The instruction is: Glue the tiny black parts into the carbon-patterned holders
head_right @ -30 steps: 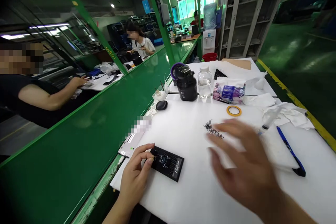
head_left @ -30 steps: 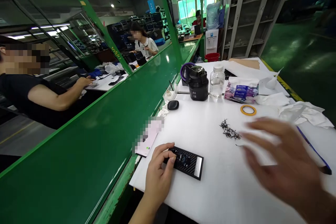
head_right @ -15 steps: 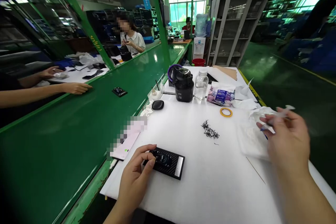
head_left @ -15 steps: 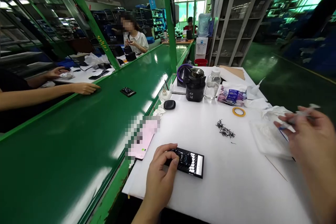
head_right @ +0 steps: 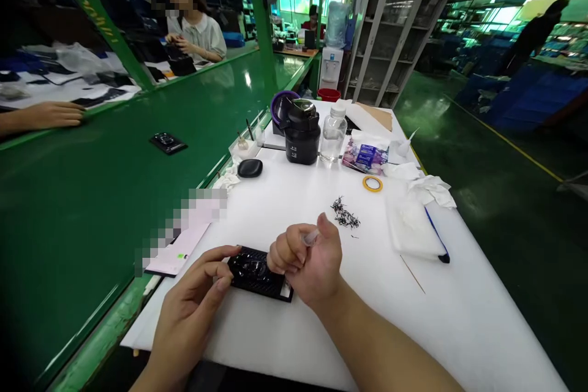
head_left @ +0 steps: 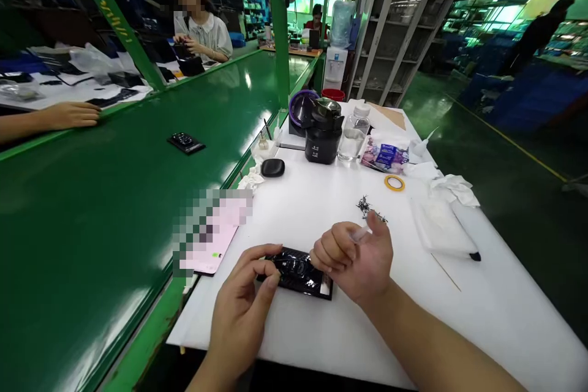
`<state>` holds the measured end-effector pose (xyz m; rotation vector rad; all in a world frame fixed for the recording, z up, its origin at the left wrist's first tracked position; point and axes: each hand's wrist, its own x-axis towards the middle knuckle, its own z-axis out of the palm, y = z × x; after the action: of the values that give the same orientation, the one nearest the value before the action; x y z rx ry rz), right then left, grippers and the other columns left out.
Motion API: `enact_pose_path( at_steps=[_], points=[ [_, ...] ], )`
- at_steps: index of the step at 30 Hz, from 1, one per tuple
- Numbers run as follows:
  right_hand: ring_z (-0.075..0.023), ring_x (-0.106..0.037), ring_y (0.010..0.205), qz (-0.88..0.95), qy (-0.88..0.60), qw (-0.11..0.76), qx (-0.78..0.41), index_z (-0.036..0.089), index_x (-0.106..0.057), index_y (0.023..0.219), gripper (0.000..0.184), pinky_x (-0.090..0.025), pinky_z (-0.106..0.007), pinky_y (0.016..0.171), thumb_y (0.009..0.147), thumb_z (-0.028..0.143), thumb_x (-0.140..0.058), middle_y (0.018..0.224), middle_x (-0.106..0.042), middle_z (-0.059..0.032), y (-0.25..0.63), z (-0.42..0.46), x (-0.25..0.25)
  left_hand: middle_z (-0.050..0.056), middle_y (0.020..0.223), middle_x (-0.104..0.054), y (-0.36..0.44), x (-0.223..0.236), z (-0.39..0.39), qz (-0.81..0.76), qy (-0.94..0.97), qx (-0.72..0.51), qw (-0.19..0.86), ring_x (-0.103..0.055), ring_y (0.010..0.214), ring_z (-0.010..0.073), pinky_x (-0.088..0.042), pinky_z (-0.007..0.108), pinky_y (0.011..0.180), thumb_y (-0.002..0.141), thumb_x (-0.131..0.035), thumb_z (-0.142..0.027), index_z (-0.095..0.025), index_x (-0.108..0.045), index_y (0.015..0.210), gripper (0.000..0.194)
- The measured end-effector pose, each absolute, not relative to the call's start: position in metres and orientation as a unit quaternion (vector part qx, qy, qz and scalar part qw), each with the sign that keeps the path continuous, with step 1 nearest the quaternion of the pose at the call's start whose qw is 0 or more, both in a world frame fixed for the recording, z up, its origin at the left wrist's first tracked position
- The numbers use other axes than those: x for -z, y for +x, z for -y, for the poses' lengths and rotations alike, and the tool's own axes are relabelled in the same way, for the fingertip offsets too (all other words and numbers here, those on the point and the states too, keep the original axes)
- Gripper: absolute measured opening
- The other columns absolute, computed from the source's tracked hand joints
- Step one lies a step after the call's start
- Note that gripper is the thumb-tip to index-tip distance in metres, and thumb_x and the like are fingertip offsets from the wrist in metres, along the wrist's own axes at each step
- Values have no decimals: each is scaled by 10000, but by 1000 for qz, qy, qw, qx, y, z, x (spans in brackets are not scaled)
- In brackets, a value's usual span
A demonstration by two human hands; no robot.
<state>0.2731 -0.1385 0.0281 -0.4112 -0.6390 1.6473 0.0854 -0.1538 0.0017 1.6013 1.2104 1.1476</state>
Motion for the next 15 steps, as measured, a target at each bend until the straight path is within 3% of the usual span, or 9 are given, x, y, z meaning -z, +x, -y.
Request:
enact_pose_path(
  at_steps=[15],
  points=[
    [-106, -233, 411, 313, -175, 616, -701, 216, -379, 454, 574, -222, -283, 462, 856, 625, -409, 416, -265, 48, 267, 135, -21, 29, 1145, -615, 83, 5, 152, -456, 657, -453, 394, -585, 1056, 182, -476, 273, 912, 904, -580, -265, -230, -629, 836, 90]
  ],
)
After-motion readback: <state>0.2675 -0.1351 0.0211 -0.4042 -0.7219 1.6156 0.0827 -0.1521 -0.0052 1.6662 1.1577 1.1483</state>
